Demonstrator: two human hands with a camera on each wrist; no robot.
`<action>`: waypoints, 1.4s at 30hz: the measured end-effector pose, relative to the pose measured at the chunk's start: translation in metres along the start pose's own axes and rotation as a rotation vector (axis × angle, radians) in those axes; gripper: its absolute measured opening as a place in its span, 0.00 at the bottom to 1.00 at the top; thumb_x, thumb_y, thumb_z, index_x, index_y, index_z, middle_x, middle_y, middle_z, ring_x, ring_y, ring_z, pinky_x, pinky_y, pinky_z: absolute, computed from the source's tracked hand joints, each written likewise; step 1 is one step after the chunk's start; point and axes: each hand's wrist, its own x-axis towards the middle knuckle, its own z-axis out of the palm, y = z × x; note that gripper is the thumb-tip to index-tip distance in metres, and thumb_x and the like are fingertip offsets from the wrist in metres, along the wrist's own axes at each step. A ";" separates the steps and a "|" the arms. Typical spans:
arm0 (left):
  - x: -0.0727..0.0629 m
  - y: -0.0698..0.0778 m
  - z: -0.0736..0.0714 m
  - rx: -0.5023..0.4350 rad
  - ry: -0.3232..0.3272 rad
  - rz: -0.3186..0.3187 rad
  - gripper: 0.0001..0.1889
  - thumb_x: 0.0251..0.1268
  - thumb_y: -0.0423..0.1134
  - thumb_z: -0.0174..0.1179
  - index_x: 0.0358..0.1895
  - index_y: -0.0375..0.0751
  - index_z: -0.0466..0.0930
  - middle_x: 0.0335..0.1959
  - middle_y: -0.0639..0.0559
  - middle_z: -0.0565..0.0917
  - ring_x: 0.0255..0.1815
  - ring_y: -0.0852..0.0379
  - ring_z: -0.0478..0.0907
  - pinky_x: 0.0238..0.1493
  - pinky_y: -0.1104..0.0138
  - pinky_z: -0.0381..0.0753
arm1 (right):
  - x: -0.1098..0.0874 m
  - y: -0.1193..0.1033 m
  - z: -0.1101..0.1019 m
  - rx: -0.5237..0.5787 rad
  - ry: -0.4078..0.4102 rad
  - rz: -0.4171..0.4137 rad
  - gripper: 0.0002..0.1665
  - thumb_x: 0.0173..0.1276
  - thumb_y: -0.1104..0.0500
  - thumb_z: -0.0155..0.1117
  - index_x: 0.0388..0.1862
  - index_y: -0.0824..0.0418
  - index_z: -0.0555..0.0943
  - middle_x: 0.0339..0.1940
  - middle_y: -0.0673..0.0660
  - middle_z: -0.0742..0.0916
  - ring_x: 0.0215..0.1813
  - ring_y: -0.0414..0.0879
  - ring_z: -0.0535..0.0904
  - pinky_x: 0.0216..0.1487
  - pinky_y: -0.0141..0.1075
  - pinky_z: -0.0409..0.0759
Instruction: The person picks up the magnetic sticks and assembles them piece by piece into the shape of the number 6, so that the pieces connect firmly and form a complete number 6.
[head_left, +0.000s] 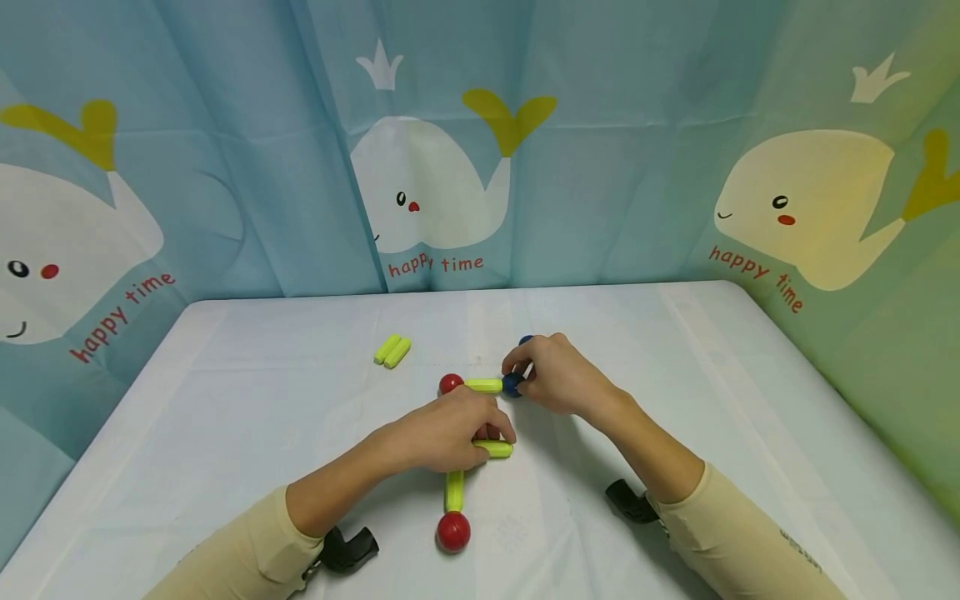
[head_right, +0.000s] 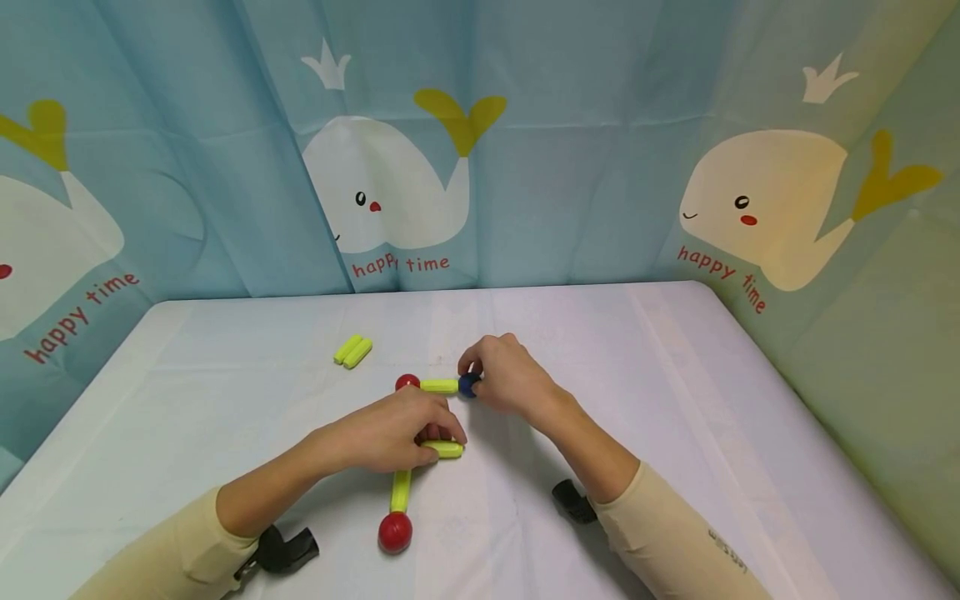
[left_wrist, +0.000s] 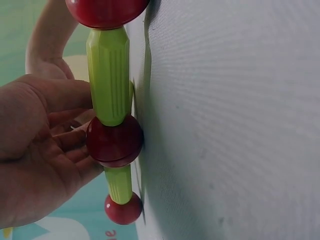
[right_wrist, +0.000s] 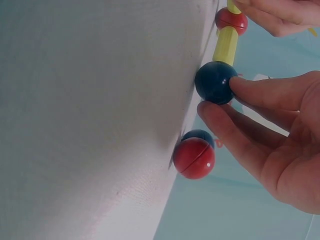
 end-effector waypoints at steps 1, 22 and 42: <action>0.000 0.000 0.000 -0.002 0.001 0.000 0.14 0.65 0.28 0.67 0.50 0.46 0.91 0.38 0.58 0.84 0.40 0.65 0.77 0.45 0.73 0.78 | 0.000 0.000 0.000 0.001 0.001 -0.001 0.15 0.59 0.74 0.66 0.43 0.62 0.90 0.35 0.55 0.92 0.38 0.44 0.86 0.36 0.34 0.82; -0.004 -0.011 -0.020 -0.079 0.099 0.013 0.11 0.68 0.30 0.64 0.50 0.43 0.88 0.41 0.53 0.85 0.37 0.63 0.81 0.43 0.70 0.82 | 0.000 0.000 0.000 -0.001 0.007 -0.007 0.16 0.59 0.74 0.65 0.42 0.61 0.90 0.36 0.55 0.92 0.38 0.44 0.86 0.37 0.34 0.82; -0.011 -0.089 -0.060 0.024 0.464 -0.416 0.13 0.62 0.30 0.65 0.50 0.38 0.88 0.40 0.43 0.84 0.44 0.47 0.77 0.44 0.58 0.81 | -0.001 -0.002 0.001 -0.012 -0.001 0.027 0.15 0.61 0.74 0.66 0.44 0.61 0.90 0.38 0.56 0.92 0.40 0.46 0.85 0.38 0.34 0.82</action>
